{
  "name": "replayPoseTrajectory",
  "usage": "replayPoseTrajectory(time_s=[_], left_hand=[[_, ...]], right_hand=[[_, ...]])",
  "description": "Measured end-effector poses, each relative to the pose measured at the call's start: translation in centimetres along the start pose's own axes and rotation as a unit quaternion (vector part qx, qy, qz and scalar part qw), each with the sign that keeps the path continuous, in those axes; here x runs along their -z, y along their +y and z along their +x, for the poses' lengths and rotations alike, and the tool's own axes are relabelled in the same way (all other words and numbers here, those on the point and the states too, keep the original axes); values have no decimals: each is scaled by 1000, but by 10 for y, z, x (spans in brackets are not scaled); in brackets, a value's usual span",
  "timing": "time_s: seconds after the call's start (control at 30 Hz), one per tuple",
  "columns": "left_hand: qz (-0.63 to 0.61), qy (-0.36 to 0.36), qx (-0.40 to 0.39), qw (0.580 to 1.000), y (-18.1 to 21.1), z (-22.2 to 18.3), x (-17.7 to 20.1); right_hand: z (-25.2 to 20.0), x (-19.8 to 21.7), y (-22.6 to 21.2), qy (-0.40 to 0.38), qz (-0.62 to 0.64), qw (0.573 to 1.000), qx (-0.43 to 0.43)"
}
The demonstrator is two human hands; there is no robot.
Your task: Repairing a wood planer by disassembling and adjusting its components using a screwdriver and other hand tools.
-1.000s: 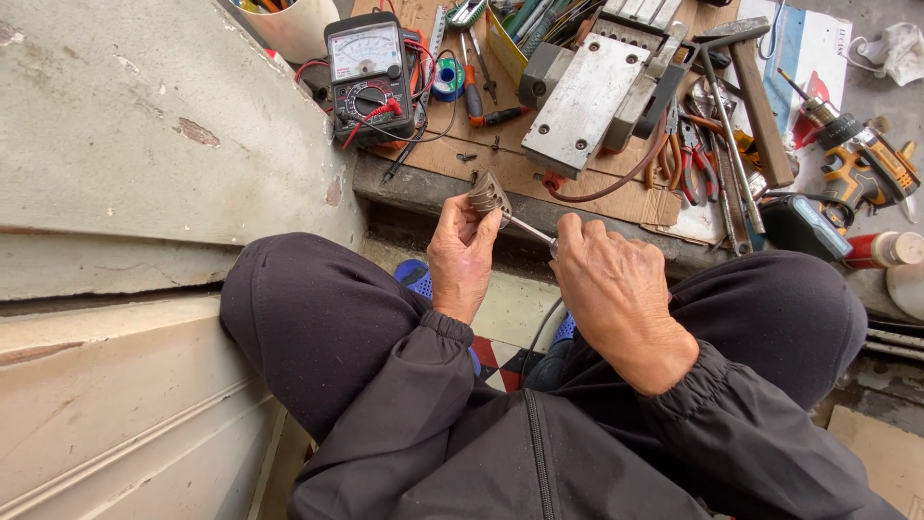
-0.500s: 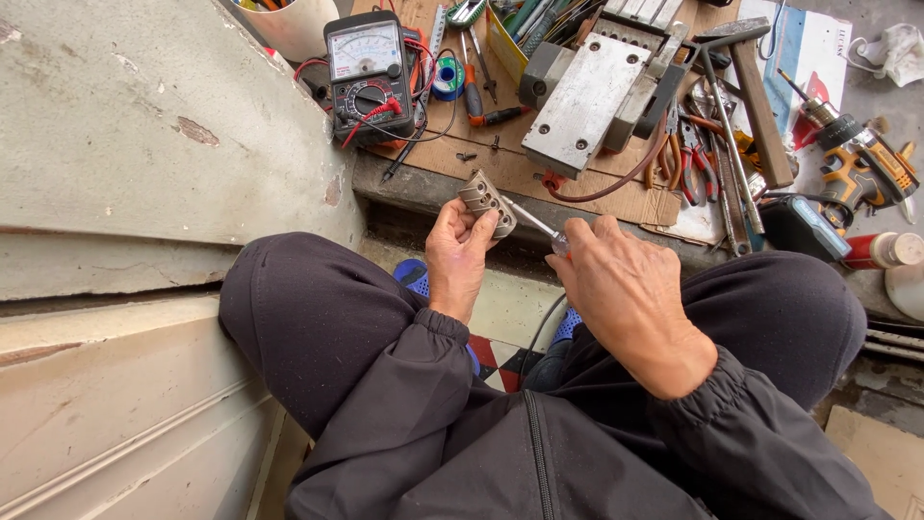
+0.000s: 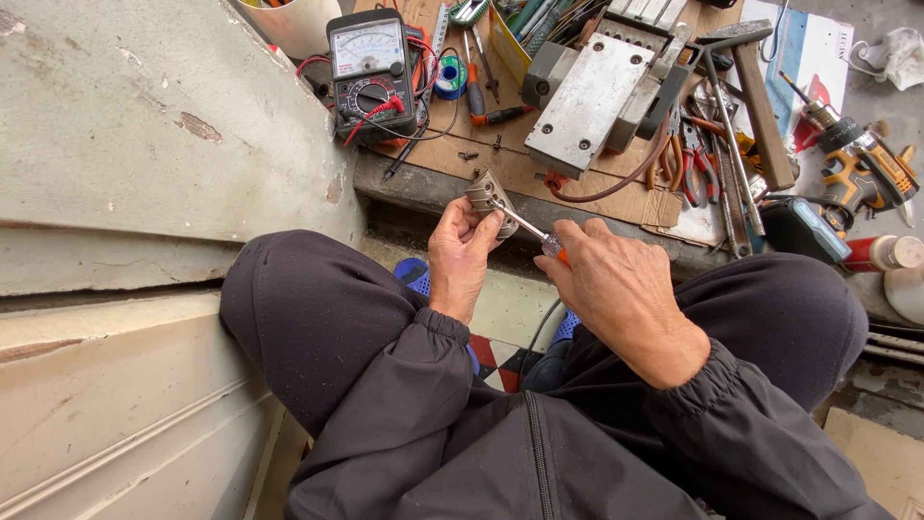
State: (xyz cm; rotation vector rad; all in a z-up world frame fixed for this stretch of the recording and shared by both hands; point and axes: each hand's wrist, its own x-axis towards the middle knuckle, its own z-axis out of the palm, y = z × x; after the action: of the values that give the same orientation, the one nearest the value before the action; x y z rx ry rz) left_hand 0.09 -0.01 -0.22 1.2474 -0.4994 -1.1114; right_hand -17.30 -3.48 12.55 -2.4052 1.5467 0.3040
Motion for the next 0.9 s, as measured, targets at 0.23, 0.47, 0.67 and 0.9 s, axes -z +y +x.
replayPoseTrajectory(time_s=[0.23, 0.47, 0.67, 0.9], left_hand=[[10, -4, -7, 1000, -8, 3, 1], [91, -7, -53, 994, 6, -3, -1], [131, 4, -73, 989, 13, -6, -4], [187, 24, -81, 979, 20, -12, -6]], right_hand=[[6, 3, 1, -35, 27, 999, -11], [11, 36, -6, -196, 338, 917, -82], [15, 2, 4, -90, 117, 989, -6], [8, -3, -3, -2, -17, 999, 48]])
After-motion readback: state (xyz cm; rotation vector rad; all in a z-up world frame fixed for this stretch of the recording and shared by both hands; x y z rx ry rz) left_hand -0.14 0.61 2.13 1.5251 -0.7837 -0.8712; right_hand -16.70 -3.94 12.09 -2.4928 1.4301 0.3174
